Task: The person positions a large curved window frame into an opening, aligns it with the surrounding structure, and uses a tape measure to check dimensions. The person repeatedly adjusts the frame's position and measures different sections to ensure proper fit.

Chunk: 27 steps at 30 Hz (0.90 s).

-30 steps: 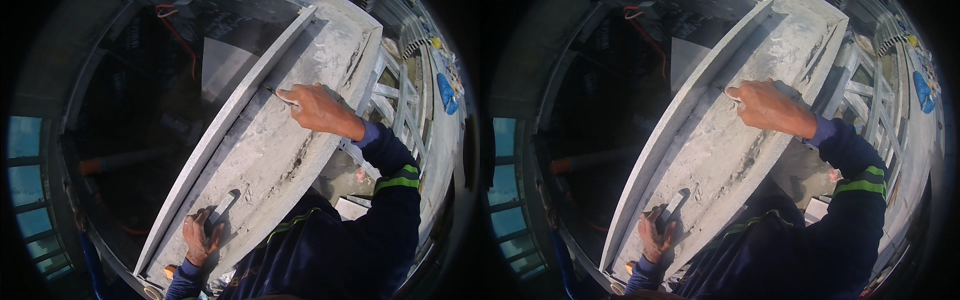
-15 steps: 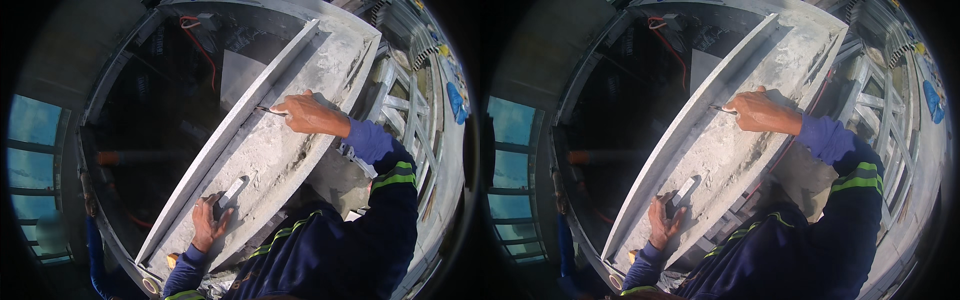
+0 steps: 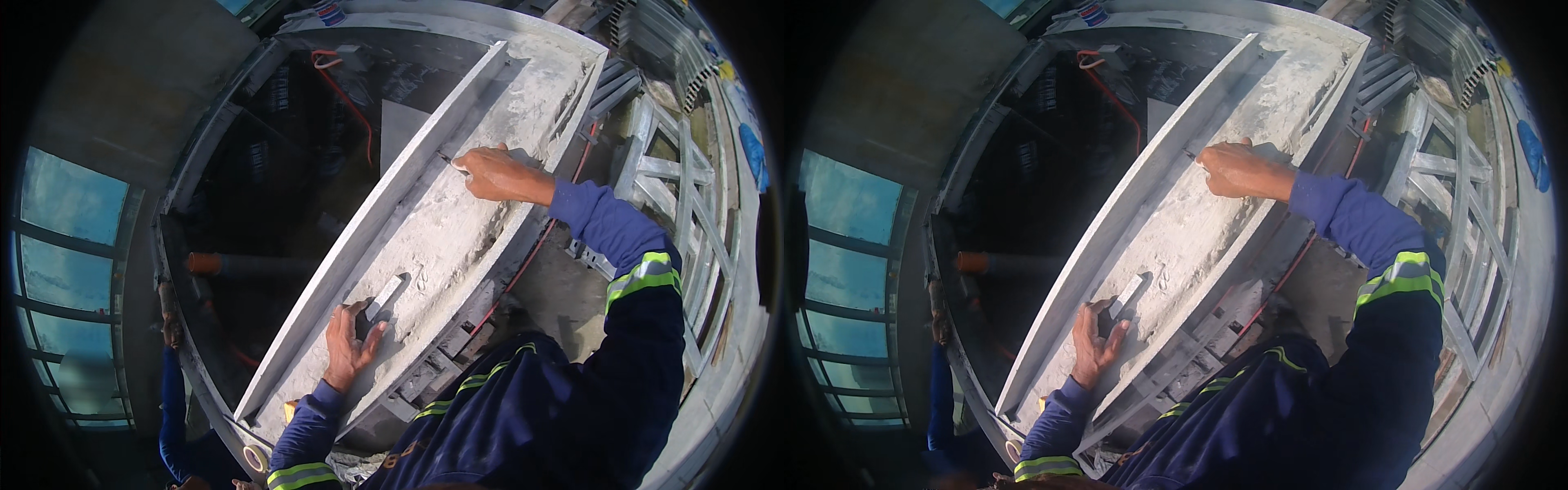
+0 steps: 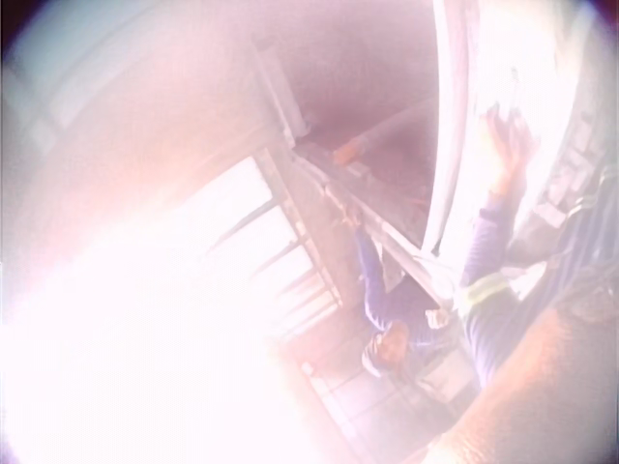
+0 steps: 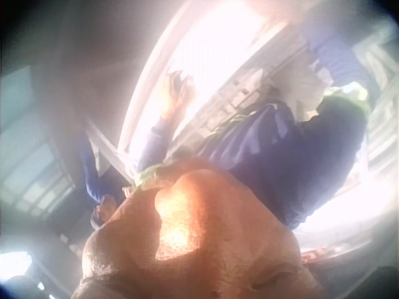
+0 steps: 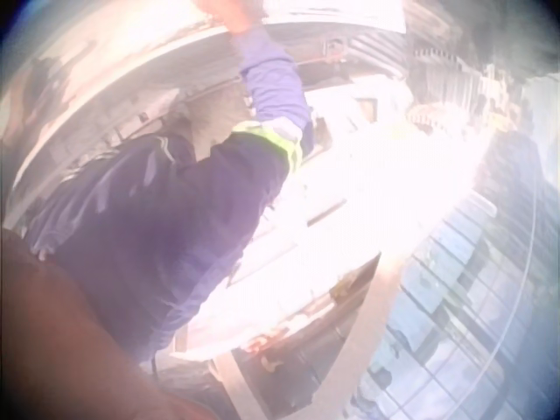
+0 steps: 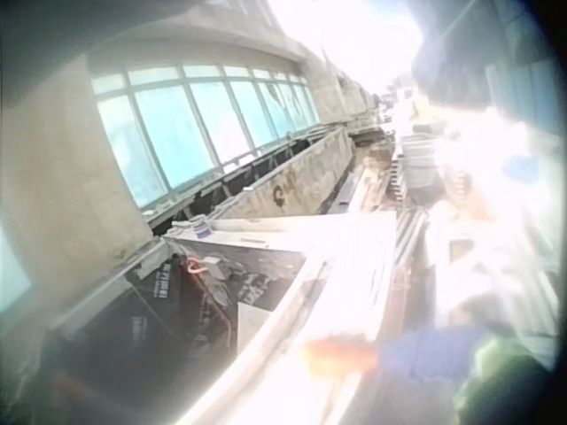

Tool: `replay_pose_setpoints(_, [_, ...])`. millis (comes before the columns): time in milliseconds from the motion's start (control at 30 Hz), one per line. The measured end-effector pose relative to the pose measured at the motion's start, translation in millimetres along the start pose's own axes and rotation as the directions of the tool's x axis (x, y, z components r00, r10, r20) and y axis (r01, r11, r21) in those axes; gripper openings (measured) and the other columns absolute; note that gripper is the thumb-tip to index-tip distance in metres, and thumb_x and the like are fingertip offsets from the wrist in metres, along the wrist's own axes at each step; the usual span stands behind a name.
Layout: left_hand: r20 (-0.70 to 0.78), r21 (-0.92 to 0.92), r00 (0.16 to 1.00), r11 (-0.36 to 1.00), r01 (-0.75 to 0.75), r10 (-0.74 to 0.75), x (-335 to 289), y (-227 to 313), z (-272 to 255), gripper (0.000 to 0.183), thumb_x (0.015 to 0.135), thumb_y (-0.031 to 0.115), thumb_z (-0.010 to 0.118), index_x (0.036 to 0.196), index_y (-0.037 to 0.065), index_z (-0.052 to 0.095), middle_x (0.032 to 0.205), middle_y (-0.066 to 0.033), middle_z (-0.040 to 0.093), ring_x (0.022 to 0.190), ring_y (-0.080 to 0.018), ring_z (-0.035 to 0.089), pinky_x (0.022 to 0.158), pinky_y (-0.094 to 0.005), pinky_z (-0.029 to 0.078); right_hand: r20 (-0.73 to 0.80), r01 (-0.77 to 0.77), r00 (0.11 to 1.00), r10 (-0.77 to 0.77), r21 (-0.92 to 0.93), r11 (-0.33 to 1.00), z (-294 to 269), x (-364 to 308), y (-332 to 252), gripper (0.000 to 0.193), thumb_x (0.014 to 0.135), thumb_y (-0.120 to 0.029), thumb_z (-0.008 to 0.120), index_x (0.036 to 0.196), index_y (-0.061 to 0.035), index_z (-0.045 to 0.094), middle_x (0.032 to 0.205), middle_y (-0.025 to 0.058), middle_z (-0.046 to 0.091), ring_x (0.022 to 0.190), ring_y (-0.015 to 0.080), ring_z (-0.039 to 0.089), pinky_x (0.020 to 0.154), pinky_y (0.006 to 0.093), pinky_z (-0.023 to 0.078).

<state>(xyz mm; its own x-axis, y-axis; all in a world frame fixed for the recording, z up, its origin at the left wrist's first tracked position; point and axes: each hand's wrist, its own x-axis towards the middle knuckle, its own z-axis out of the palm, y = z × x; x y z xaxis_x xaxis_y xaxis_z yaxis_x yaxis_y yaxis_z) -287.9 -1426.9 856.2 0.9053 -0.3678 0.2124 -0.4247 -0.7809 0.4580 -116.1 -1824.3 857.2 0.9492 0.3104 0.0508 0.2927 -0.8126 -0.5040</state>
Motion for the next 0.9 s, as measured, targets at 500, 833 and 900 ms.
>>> replay_pose_setpoints(500, [-0.208, -0.003, 0.978, 1.0, -0.011, 0.01, -40, 42, -96, 0.047, 0.093, 0.032, 0.083, 0.122, 0.0, 0.066, 0.108, -0.0141, 0.066, 0.089, -0.0277, 0.07, 0.073, -0.0388, 0.057, -0.015, 0.763, 0.635, -0.772, -0.139, 0.631, 0, -22, -193, 0.008, 0.093, -0.01, 0.066, 0.095, -0.0025, 0.064, 0.095, 0.0115, 0.06, 0.087, 0.0293, 0.063, 0.08, 0.0476, 0.039])
replay_pose_setpoints(833, [-0.468, 0.112, 0.806, 0.929, -0.353, 0.363, -243, 178, -46, 0.032, 0.089, 0.03, 0.085, 0.104, 0.003, 0.074, 0.084, -0.0045, 0.06, 0.07, -0.0202, 0.06, 0.056, -0.0337, 0.042, 0.134, 0.967, 0.232, -0.963, 0.078, 0.243, 144, -40, -401, 0.015, 0.091, -0.008, 0.074, 0.1, 0.0035, 0.069, 0.096, 0.0207, 0.065, 0.088, 0.0397, 0.069, 0.078, 0.05, 0.054])
replay_pose_setpoints(900, [-0.516, 0.074, 0.824, 0.971, -0.228, 0.233, -275, 184, -23, 0.033, 0.089, 0.03, 0.086, 0.103, 0.004, 0.074, 0.083, -0.0048, 0.06, 0.069, -0.0207, 0.06, 0.055, -0.0339, 0.042, 0.182, 0.959, 0.223, -0.958, 0.134, 0.248, 179, -51, -441, 0.014, 0.09, -0.008, 0.072, 0.096, 0.0042, 0.067, 0.096, 0.0228, 0.065, 0.089, 0.0423, 0.069, 0.079, 0.053, 0.054])
